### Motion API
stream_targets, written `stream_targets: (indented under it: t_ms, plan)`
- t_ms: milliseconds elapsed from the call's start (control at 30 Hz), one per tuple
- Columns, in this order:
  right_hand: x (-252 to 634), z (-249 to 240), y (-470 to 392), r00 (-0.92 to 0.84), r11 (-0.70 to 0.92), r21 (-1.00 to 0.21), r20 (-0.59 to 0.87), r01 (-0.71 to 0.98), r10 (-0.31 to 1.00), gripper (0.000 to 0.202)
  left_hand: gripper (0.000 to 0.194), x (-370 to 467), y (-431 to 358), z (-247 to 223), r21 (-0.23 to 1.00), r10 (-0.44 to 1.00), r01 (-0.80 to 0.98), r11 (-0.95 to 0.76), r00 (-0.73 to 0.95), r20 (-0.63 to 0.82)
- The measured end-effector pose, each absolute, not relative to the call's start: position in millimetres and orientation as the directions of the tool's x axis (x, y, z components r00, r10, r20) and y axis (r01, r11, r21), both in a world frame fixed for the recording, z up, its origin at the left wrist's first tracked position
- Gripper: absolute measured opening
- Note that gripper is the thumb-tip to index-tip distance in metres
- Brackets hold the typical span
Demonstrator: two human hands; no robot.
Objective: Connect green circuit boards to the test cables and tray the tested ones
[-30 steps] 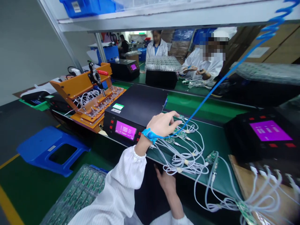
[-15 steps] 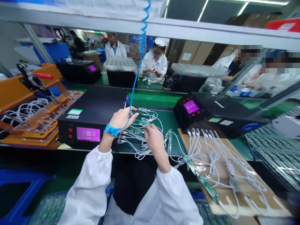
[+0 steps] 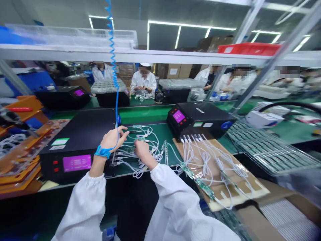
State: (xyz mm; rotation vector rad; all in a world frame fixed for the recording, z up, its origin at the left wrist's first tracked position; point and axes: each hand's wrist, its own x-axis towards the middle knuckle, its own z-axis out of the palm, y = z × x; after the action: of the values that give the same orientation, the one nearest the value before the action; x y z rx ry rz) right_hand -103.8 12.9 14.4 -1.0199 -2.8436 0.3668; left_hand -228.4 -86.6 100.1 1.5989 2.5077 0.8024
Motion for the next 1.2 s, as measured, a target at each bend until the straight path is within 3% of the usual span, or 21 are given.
stream_targets:
  t_ms: [167,333,433,533,700,833,900,1000,1100,1200]
  plan:
    - [-86,19,19,-0.802,0.776,-0.343,0.098,0.529,0.589,0.028,0.041,-240,-81,92,0.457,0.852,0.824,0.336,-0.472,0.225]
    - [-65,27,17,-0.611,0.649,-0.627,0.326,0.432,0.721,0.025,0.040,-226,-84,83,0.415,0.775,0.853,0.318,-0.486,0.404]
    - [-56,31,12,-0.527,0.587,-0.719,0.358,0.372,0.771,0.022,0.043,-203,-89,80,0.447,0.732,0.798,0.405,-0.576,0.364]
    - [-49,33,7,-0.525,0.596,-0.695,0.358,0.402,0.772,0.021,0.043,-184,-89,78,0.587,0.765,0.691,0.422,-0.619,0.178]
    - [-40,43,4,-0.600,0.756,-0.447,0.463,0.478,0.653,0.025,0.045,-167,-85,66,0.930,0.810,0.324,0.173,-0.584,0.053]
    - [-40,55,10,-0.731,0.810,-0.475,0.406,0.344,0.548,0.021,0.048,-159,-90,58,0.980,0.856,0.190,0.060,-0.514,0.048]
    - [-41,58,15,-0.718,0.750,-0.519,0.323,0.410,0.616,0.023,0.045,-154,-98,56,0.976,0.867,0.209,0.057,-0.494,0.055]
    - [-39,61,29,-0.521,0.555,-0.677,0.287,0.483,0.804,0.023,0.041,-146,-108,54,0.976,0.882,0.202,0.084,-0.472,0.022]
    - [-40,62,42,-0.451,0.375,-0.909,0.263,0.181,0.853,0.021,0.043,-139,-104,49,0.984,0.844,0.169,0.054,-0.534,0.045]
    - [-49,63,45,-0.532,0.182,-0.980,0.197,-0.081,0.823,0.024,0.051,-135,-87,43,0.998,0.850,0.062,-0.031,-0.523,0.059]
